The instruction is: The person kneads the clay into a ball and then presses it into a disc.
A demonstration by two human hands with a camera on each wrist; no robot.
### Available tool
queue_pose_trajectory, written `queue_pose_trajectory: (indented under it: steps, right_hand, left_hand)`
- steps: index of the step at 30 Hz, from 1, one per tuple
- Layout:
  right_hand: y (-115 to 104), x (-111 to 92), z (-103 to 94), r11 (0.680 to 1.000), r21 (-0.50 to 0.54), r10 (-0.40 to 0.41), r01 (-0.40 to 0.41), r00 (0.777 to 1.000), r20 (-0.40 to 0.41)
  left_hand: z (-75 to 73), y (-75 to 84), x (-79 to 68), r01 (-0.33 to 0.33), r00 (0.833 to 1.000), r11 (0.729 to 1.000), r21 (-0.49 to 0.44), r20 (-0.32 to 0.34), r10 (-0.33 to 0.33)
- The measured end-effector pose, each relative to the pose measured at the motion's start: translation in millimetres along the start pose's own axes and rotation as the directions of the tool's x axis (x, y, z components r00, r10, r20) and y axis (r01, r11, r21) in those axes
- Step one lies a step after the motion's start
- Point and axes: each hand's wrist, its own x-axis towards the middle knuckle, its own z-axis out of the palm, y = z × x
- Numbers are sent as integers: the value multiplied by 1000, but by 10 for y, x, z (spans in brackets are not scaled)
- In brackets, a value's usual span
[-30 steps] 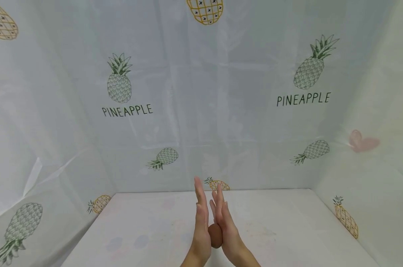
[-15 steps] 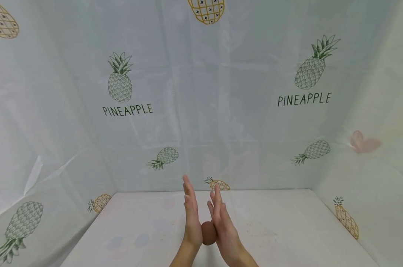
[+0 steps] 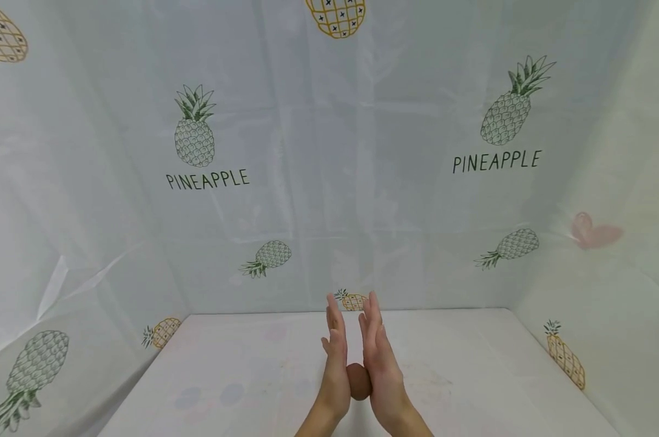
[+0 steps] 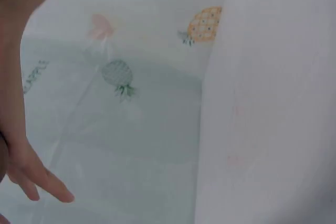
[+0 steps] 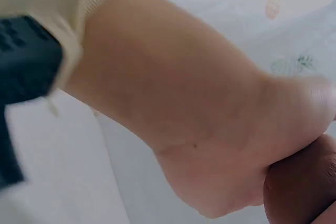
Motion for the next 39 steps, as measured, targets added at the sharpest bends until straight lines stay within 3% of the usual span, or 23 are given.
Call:
queue_pose_trajectory:
  steps: [5,10,13,16,20,25,30,34,39]
  right_hand:
    - [-31,14,-128,998,-4,-62,62,995,-73]
    - [-58,41,-290,994,3,-103,105,981,-162]
    - [-53,62,-353,993,17,-112,118,975,-192]
    - [-24,84,-365,992,6,-119,123,972,-202]
    - [44,95,-314,994,-32,-106,102,980,-167]
    - [111,62,-198,1000,-12,13,-14,999,-36]
    - [109,25,-81,997,27,76,-79,994,84]
    - [87,-1,-20,995,50,81,-88,990,116]
    - [45,0,5,996,50,65,-70,993,94]
  left_hand:
    - [164,114,-131,45,994,998,-43,102,-41]
    - [300,330,-291,103,975,993,-64,205,-88]
    - [334,411,-341,95,964,990,-106,256,-65]
    - [339,436,-336,54,964,989,-140,266,-15]
    - [309,424,-301,6,972,991,-133,232,25]
    - [223,397,-252,-9,987,996,-92,160,23]
    - [104,322,-148,-30,997,997,-74,72,36]
    - [4,229,-62,-56,998,997,-62,-3,56]
    - [-71,104,4,-56,997,998,1,-47,56]
